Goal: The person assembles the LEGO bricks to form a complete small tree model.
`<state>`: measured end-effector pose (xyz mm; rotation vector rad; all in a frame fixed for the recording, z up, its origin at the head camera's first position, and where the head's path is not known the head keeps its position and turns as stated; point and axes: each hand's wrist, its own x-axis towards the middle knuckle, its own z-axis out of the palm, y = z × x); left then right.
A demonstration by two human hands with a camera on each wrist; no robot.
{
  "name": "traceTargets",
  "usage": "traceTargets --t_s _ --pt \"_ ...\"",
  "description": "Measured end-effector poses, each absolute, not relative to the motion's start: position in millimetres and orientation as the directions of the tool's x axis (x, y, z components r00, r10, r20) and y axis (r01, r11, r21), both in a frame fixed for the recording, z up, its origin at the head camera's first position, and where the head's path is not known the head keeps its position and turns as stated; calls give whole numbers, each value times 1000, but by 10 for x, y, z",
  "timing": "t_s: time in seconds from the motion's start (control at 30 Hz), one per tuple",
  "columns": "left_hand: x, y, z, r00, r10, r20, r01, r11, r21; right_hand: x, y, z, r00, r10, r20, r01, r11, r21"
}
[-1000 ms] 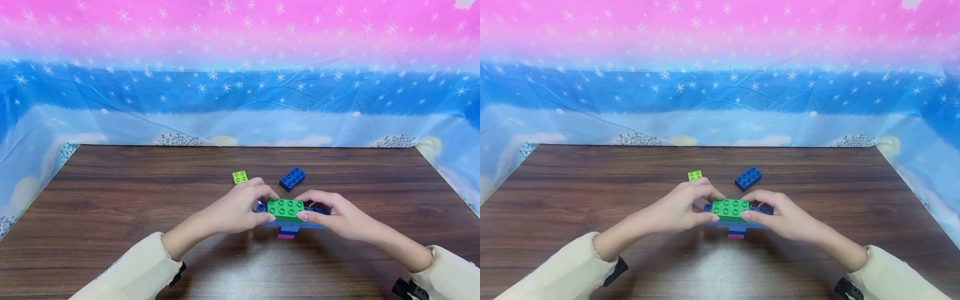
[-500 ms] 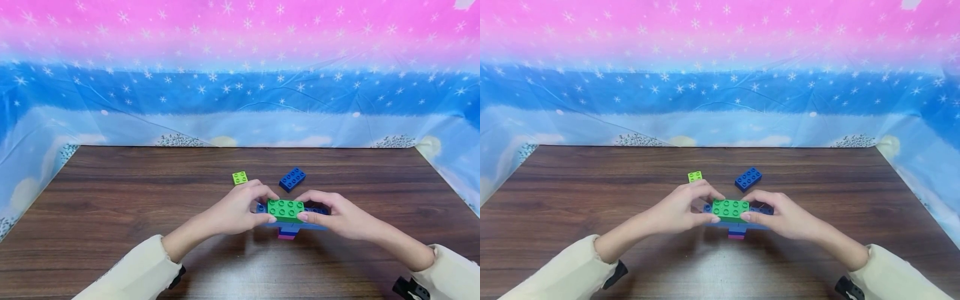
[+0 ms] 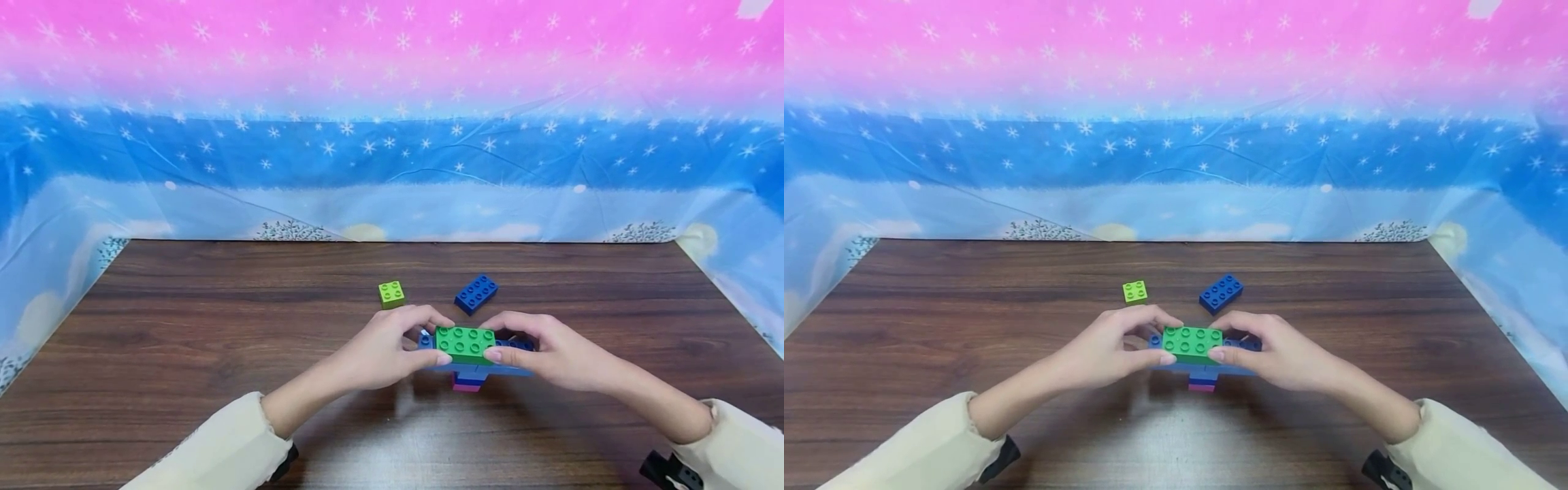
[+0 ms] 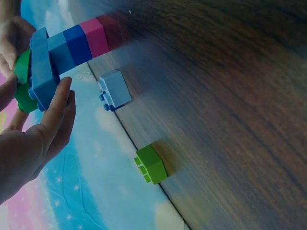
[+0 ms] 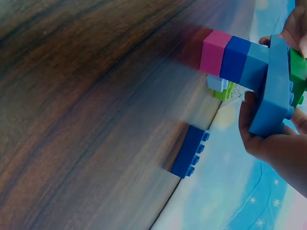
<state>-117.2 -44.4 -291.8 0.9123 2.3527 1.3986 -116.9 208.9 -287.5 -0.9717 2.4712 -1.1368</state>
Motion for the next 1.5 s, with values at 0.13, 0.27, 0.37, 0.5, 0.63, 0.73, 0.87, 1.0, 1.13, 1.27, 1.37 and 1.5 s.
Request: traceTargets --t_s 0.13,0.27,0.37,0.5,0.63,0.73,0.87,1.0,1.13,1.27,1.37,1.5 --pt "-1171 -449 -2923 -775 626 85 372 344 862 -1153 2078 -2872 -754 -656 29 -437 468 -768" --pt "-1171 -453 -2930 -781 621 73 351 340 872 -1143 2071 -2885 -759 -651 27 -420 458 -784" --pt "-1171 -453 -2935 -785 615 72 336 326 883 -1138 2067 -2900 -755 -653 52 -433 438 -787" --pt "-1167 -448 -2935 -792 606 74 327 319 890 -1135 2064 -2919 -745 -659 104 -462 398 -792" --pt "-1163 -442 -2929 -803 593 68 315 323 893 -1145 2067 -2937 -730 -668 145 -486 359 -797" --pt "-1163 -434 -2930 -810 583 66 308 326 894 -1151 2070 -2946 -723 -673 155 -492 345 -799" --pt "-1159 -424 -2944 -821 566 77 314 335 889 -1152 2068 -2951 -722 -674 155 -492 342 -800" --pt "-1153 -419 -2963 -827 554 94 326 337 883 -1152 2066 -2952 -723 -673 152 -492 348 -798" --pt "-1149 -420 -2961 -832 547 91 323 345 881 -1156 2067 -2953 -723 -673 153 -495 351 -794" --pt "-1148 -420 -2958 -835 544 81 317 356 879 -1158 2066 -2956 -724 -673 152 -494 352 -795" --pt "-1147 -418 -2960 -833 547 79 316 354 880 -1154 2072 -2957 -729 -668 147 -490 360 -794" --pt "-1143 -421 -2967 -831 550 89 324 347 880 -1152 2076 -2960 -734 -665 142 -485 366 -794"
